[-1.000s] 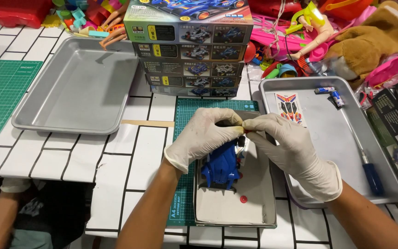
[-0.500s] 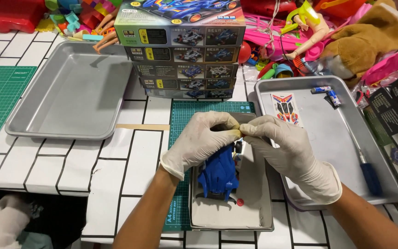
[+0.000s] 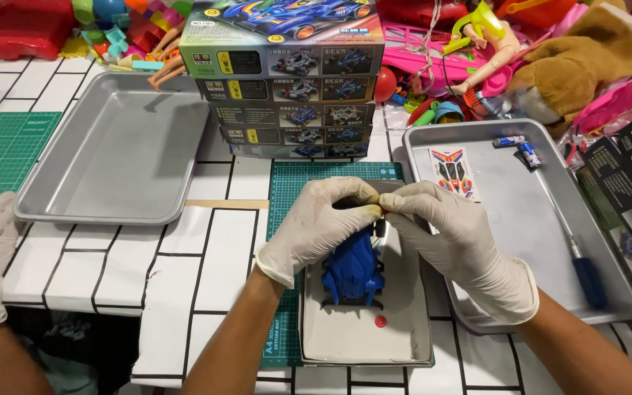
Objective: The person assembles a blue toy car by attaching the body shell to the chassis and then securing the wheels. They handle the car parts and wheels, fitting them together by hand on a tray.
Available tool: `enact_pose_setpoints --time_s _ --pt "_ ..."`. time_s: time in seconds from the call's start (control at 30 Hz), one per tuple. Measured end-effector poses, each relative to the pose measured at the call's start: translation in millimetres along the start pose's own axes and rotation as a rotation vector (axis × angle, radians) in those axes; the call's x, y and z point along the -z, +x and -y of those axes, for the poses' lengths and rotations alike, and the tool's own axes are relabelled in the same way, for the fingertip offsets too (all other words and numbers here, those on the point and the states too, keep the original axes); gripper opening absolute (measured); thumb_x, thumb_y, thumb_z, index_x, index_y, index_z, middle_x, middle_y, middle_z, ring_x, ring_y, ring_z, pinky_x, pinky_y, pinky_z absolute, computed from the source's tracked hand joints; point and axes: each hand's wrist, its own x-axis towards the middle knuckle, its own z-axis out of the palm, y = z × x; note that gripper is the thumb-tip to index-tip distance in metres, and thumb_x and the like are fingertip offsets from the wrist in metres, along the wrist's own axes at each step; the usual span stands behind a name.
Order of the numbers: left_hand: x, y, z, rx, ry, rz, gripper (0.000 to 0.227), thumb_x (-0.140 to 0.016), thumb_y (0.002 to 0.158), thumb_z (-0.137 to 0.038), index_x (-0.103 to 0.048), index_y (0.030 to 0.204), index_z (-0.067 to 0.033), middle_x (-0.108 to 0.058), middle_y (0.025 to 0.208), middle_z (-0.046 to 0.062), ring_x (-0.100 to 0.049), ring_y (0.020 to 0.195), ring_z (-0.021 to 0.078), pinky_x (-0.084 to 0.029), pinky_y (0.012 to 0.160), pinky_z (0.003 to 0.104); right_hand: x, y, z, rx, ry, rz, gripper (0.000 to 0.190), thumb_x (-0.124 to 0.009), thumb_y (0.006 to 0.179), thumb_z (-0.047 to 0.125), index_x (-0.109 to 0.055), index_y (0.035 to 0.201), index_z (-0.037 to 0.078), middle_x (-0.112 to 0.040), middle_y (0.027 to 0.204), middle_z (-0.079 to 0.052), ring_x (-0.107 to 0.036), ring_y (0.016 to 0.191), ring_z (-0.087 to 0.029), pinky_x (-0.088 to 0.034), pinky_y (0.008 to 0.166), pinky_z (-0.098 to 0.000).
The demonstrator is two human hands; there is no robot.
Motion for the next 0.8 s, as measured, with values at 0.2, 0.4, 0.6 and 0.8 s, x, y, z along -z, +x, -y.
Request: enact_pose_setpoints --time_s 0.2,0.4,0.6,0.8 --pt "-1.2 0.9 2.9 -0.012 0.018 -0.013 0.008 -0.079 0.082 -0.009 -0.079 0.089 -0.0127 -0.074 0.079 0.003 -0.067 0.081 0.0099 -0.057 0.077 0.028 -0.5 -0.8 -0.7 -0.082 0.012 0.020 0.015 -0.082 0.087 0.006 -0.076 0.099 0.010 -0.075 0.091 -0.004 -0.073 0.079 -0.021 -0.057 0.074 -0.0299" --pt "2.3 -2.0 -10.1 0.075 -0.024 0.012 0.018 -0.073 0.086 -0.009 -0.077 0.103 -0.0063 -0.074 0.087 0.006 -0.063 0.087 0.0152 -0.055 0.080 0.032 1.9 3.1 -6.0 -0.194 0.058 0.027 0.020 -0.080 0.086 0.002 -0.075 0.102 0.012 -0.074 0.086 -0.002 -0.071 0.076 -0.018 -0.058 0.074 -0.0329" --pt "11.2 2.4 6.9 0.167 -0.109 0.036 0.041 -0.077 0.085 -0.020 -0.067 0.124 -0.0086 -0.073 0.102 0.007 -0.064 0.099 0.0160 -0.054 0.092 0.034 3.1 2.6 -15.0 -0.429 0.340 -0.039 0.029 -0.081 0.084 -0.002 -0.073 0.111 0.003 -0.074 0.090 -0.008 -0.067 0.080 -0.013 -0.059 0.080 -0.0315" --pt "13.3 3.6 7.3 0.200 -0.028 0.107 0.045 -0.082 0.077 -0.017 -0.070 0.119 -0.0065 -0.072 0.108 0.013 -0.066 0.106 0.0230 -0.054 0.096 0.040 3.9 -0.2 -23.8 -0.492 0.418 -0.066 0.031 -0.078 0.087 -0.003 -0.067 0.116 0.000 -0.072 0.102 -0.011 -0.068 0.091 -0.015 -0.057 0.083 -0.0315"
